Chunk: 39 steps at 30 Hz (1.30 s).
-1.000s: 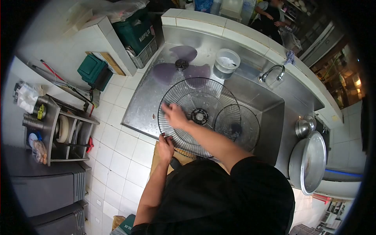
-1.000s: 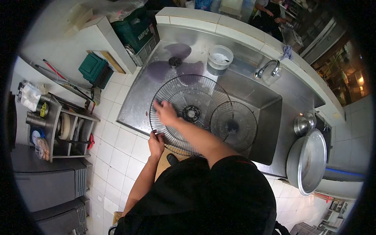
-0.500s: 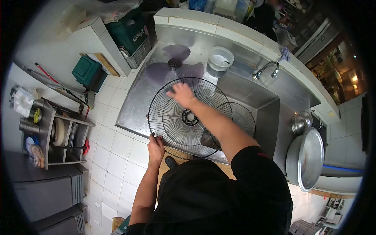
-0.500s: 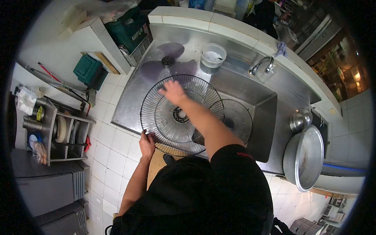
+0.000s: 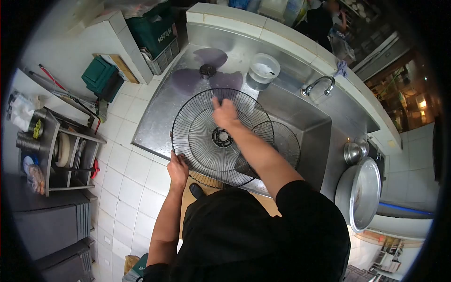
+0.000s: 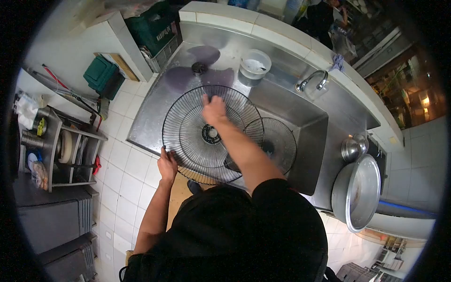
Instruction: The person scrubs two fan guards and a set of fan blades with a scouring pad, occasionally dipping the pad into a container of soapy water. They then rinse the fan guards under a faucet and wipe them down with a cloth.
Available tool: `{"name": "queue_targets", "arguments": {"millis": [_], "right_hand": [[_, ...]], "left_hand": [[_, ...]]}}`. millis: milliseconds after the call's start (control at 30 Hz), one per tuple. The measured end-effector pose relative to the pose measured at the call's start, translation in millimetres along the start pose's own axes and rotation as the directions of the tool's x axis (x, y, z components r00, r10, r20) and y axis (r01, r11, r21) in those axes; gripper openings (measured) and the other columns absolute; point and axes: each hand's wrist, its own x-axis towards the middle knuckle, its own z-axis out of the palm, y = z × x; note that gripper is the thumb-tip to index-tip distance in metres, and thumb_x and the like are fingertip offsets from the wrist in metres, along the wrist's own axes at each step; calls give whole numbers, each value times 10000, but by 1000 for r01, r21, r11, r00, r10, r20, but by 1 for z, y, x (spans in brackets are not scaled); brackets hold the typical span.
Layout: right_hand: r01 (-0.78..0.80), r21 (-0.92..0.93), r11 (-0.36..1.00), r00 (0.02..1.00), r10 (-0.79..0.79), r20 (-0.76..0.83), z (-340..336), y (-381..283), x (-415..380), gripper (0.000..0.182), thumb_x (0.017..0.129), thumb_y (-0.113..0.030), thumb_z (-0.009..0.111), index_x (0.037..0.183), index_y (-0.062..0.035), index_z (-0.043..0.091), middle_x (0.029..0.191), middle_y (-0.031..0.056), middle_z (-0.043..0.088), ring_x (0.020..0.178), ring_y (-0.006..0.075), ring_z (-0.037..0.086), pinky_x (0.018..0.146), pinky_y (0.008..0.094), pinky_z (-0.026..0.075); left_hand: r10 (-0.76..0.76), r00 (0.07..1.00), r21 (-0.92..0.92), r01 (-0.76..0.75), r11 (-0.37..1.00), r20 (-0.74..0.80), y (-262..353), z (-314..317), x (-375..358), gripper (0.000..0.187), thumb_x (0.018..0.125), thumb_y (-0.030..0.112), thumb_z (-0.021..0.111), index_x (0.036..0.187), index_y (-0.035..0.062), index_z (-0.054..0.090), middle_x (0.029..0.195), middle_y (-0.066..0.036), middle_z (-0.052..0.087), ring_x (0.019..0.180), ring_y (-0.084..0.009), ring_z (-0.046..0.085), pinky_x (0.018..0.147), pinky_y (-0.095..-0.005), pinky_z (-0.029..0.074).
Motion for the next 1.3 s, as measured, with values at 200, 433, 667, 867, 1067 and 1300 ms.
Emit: {"name": "queue_targets", "arguments": {"millis": [200, 433, 667, 867, 1067, 1300], "right_hand": [[561, 117, 820, 786, -571, 236, 17, -96, -73, 437, 1003, -239, 491, 1409, -104, 585, 1254, 233, 559, 1180, 397, 524, 981, 501, 448], [-211, 347, 914, 922, 68, 380, -64, 3, -45, 420, 956, -312, 614, 1326, -123, 668, 1284, 247, 566, 1203, 412, 515, 977, 523, 461], [30, 389, 921, 962, -133, 240, -16, -46, -111, 452, 914, -251, 630, 1342, -106, 632, 1344, 250, 546, 1196, 425, 526, 967, 528, 481], [-208, 554, 806, 958, 53, 282, -63, -21, -110, 486, 1001, -424, 598, 1092, 45, 689, 1031, 284, 687, 916, 438, 669, 818, 516, 518], [67, -10, 998, 894, -64, -443, -96, 145, -14, 480, 888, -224, 643, 1364, -167, 656, 1190, 212, 636, 1108, 409, 570, 964, 506, 509], [-235, -53, 971, 961, 224, -160, -173, 196, 108, 448, 947, -317, 608, 1361, -156, 668, 1289, 212, 668, 1208, 411, 612, 1038, 491, 482]], "left_hand": [[-16, 998, 6, 17, 1000, -64, 3, 7, -4, 412, 987, 73, 546, 1349, -121, 516, 885, -265, 734, 771, -455, 710, 686, -507, 552], [-103, 991, -47, 99, 994, -91, 13, 5, -7, 429, 976, 57, 548, 1382, -80, 520, 918, -255, 739, 843, -451, 716, 730, -506, 553], [-100, 983, -68, 91, 994, -151, 9, 19, -7, 377, 989, 36, 505, 1359, -39, 507, 925, -235, 742, 858, -458, 709, 738, -524, 544], [-121, 983, -59, 114, 992, -136, 12, 11, -12, 365, 986, 46, 530, 1335, -57, 535, 951, -215, 756, 876, -433, 720, 759, -504, 550], [-144, 977, -32, 141, 990, -155, 16, 10, -12, 380, 1002, 96, 545, 1347, -63, 534, 907, -246, 745, 839, -448, 718, 730, -499, 552], [104, 986, 131, -87, 988, -131, 35, -17, -27, 621, 845, 77, 654, 1443, 20, 500, 1362, -248, 552, 1301, -449, 500, 1031, -527, 437]]}}
